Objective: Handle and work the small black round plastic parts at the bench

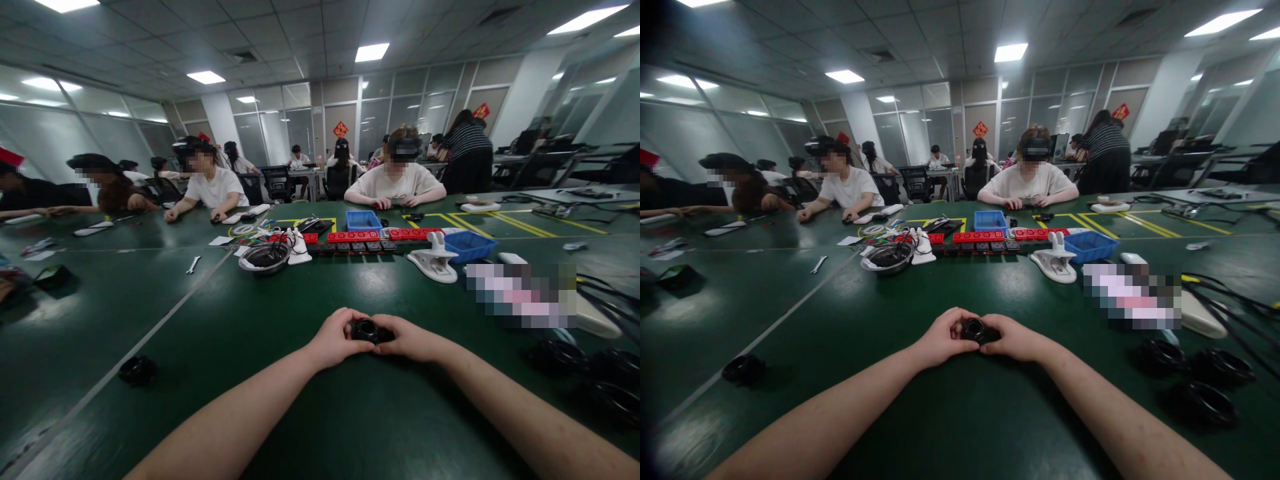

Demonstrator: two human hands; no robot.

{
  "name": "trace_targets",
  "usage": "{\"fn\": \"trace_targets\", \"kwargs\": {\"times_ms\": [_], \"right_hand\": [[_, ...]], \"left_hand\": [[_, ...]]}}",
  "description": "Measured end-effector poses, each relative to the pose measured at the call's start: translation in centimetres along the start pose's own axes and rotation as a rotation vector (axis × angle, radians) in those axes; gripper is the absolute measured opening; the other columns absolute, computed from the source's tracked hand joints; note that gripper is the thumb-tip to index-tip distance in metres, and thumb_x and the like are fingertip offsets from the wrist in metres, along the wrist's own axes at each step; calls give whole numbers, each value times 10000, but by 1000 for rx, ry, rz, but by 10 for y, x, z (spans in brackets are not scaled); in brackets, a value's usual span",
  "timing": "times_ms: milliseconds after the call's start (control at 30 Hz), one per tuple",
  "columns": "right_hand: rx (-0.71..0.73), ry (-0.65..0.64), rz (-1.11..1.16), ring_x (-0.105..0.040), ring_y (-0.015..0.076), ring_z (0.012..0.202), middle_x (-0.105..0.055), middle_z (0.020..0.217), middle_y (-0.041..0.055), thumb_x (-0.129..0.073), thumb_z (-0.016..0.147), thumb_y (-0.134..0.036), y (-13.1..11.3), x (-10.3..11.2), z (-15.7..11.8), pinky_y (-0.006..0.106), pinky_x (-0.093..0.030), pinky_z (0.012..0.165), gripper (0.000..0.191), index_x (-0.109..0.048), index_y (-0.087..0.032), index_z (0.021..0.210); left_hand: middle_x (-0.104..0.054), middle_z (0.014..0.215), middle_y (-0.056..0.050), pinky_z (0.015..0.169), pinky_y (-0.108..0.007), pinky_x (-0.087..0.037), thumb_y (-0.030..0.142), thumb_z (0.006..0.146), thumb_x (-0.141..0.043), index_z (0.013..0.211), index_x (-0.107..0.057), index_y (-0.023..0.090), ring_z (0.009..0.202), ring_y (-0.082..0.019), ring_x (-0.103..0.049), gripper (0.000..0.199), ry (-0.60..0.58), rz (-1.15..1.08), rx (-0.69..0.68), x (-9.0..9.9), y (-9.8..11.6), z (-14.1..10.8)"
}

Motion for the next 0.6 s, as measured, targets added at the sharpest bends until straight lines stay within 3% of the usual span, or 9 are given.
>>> {"fn": "trace_targets", "kwargs": {"times_ms": [600], "right_hand": [[-26,26,4,-498,161,793,-547,856,20,-567,646,-204,5,0,2,272,-389,700,295,-525,-136,930]], "left_hand": [[-426,794,5,464,-169,-317,316,549,-678,955,-518,174,521,-38,-367,459,-2,-37,1,-1,0,-1]]}}
Point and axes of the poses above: each hand's wrist, its own z-axis towards the middle knuckle, its own x-axis out of the back of the hand, y = z × x, the point moved 7 cm from there along z, towards the middle knuckle
